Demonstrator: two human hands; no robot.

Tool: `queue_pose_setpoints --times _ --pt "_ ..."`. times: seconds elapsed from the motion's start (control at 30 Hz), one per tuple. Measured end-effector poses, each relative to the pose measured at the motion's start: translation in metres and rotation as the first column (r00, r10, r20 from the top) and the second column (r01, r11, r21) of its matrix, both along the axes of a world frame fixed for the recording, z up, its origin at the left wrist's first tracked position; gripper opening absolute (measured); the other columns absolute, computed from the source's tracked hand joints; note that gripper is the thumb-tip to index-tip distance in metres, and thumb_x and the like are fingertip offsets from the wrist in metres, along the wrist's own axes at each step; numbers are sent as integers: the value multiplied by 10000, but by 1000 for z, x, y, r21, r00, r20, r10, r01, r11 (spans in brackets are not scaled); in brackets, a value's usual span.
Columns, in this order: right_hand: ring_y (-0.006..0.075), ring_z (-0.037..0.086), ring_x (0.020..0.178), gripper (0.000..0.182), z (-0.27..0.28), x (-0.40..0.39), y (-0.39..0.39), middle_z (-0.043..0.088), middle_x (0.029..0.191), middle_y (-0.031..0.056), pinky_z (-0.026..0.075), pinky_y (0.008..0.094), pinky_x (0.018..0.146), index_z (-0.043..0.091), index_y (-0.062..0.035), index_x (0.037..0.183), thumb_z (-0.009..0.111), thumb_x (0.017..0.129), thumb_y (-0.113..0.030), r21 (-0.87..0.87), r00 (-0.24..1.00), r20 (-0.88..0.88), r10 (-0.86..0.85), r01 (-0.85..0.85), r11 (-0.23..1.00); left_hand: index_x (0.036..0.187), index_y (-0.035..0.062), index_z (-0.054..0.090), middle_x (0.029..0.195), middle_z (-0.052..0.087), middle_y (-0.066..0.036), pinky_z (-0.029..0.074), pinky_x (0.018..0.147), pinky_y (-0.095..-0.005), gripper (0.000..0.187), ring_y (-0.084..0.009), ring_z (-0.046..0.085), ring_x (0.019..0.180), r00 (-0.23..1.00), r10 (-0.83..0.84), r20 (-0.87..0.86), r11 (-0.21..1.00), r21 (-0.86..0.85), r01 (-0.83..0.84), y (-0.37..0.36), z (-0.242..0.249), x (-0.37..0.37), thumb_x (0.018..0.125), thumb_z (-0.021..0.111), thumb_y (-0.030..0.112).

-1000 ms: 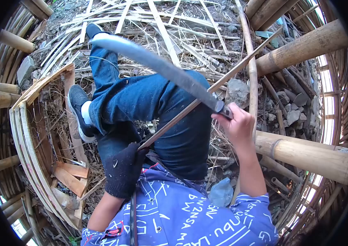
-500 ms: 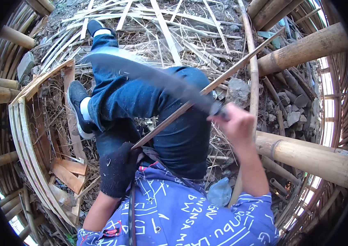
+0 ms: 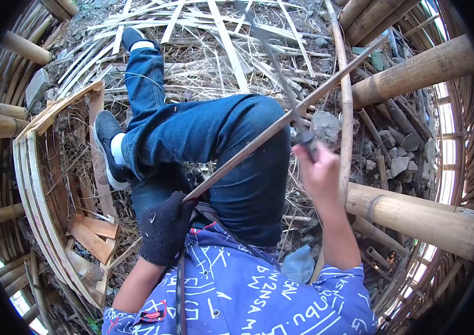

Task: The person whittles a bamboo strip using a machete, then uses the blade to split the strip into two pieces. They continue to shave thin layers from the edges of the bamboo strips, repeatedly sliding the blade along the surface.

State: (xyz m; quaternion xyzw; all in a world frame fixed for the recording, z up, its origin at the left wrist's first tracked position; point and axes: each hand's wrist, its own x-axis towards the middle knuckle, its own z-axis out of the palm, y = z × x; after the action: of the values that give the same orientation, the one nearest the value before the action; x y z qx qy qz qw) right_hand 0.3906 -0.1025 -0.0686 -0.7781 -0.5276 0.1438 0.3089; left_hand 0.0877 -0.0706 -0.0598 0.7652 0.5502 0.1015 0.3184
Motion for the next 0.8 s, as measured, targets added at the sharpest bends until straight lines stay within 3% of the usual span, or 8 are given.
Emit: queue_pose_setpoints --times 0.07,0.17,0.3,0.37,0.43,0.7,0.73,0.8 --pt "299 626 502 440 0 -16 -6 596 544 105 460 372 466 601 -61 716 735 813 -469 16 957 215 197 -205 979 851 84 627 705 622 -180 461 563 -451 159 -373 632 668 1000 1 5 1000 -3 -1 0 3 -1 878 649 239" --pt "290 628 501 426 10 10 -1 600 542 94 459 372 466 611 -60 721 729 824 -456 -37 927 335 171 -169 985 859 89 630 713 626 -175 463 569 -450 151 -374 632 671 999 -4 -32 1000 -21 3 -2 5 -4 879 647 237" --pt "190 604 480 424 7 32 7 598 543 75 435 341 460 647 -31 768 693 867 -440 -162 963 -85 -257 241 957 865 89 632 710 628 -169 464 566 -448 145 -371 632 664 999 20 -43 999 31 -19 -1 5 0 872 656 232" --pt "235 626 496 428 4 -3 2 596 548 92 448 362 466 650 -38 781 697 858 -456 25 999 -38 -12 13 1000 862 90 623 692 622 -170 461 557 -449 142 -369 630 655 1000 -12 0 999 31 12 -1 0 -3 872 658 227" --pt "334 637 537 511 -1 -8 -5 578 547 124 471 412 484 597 -63 723 700 802 -557 -41 947 248 202 -198 979 853 90 622 690 621 -169 460 554 -450 146 -370 630 653 1000 -16 -12 1000 12 16 1 2 -5 873 656 230" --pt "164 595 489 531 3 13 -11 577 535 95 429 348 468 618 -19 751 645 871 -536 -72 985 -153 -79 68 995 815 87 623 685 618 -166 459 552 -446 161 -371 628 651 1000 26 -6 999 33 -26 -3 4 -4 875 654 233" --pt "196 590 474 537 6 -4 -15 584 552 99 427 364 469 610 -23 743 657 856 -546 44 992 -122 37 -32 999 816 86 622 684 616 -168 459 554 -447 160 -372 627 651 1000 14 14 999 41 -15 -2 4 -4 878 649 231" --pt "273 589 472 559 12 1 -23 564 542 108 426 367 455 572 -29 705 673 827 -565 -86 949 199 246 -233 969 818 85 621 683 614 -170 458 556 -448 159 -373 626 651 1000 -8 21 999 36 7 -2 4 -5 881 645 229"
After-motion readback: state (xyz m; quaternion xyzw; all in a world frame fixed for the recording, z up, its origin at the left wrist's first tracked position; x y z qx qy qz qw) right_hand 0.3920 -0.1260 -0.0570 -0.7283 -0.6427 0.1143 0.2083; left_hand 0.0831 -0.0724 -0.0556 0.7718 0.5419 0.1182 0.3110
